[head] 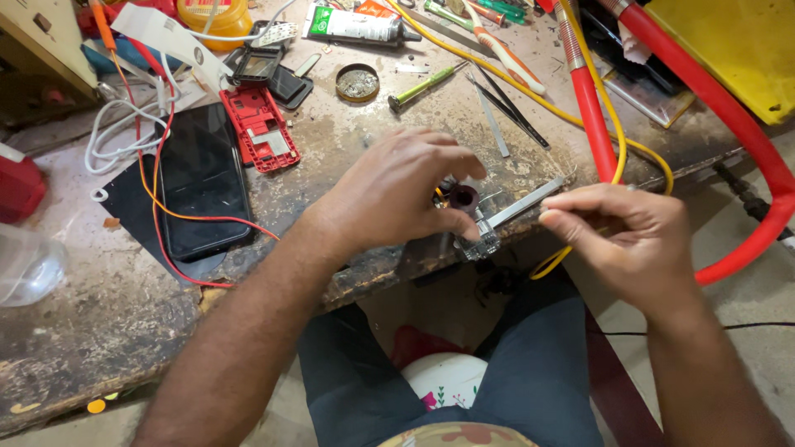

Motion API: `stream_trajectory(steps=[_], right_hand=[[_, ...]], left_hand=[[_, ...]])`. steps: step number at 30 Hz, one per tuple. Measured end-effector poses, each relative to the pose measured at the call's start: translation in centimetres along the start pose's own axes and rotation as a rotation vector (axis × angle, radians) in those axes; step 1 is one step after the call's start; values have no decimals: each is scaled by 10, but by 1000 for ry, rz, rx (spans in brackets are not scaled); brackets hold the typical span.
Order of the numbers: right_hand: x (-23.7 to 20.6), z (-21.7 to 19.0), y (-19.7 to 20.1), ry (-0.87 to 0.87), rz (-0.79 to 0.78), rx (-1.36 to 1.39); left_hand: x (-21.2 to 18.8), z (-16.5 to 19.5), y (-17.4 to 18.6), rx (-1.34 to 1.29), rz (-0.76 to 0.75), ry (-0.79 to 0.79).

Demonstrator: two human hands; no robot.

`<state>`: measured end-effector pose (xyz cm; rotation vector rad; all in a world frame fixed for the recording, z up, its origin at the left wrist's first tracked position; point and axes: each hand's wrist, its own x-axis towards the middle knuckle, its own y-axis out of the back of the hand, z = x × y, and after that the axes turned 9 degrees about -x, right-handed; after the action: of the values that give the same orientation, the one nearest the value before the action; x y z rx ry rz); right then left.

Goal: The person handles a small electronic component, then uses a soldering iron and tweezers to solder it onto a circuit board. They continue to manipulate the board and component with tweezers and a metal tool while seated at a cluttered workbench.

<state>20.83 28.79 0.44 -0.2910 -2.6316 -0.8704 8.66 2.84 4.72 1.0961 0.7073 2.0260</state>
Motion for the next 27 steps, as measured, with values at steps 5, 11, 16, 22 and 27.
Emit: stream_trajectory(steps=[5, 11, 16, 22, 27], right_hand=[[-8, -5, -9, -40, -51, -90], [-13, -8, -19, 45, -90, -81], [-16, -8, -24, 73, -73, -115], [-19, -5, -28, 326, -7, -266], [-19, -7, -31, 470, 16, -350]], left_hand=[[-2, -5, 2, -72, -49, -74], [-2, -3, 1, -58, -134, 111], [-8, 4, 5, -129, 81, -142], [-50, 54, -45, 63, 384, 118], [-63, 65, -90, 248, 468, 93]])
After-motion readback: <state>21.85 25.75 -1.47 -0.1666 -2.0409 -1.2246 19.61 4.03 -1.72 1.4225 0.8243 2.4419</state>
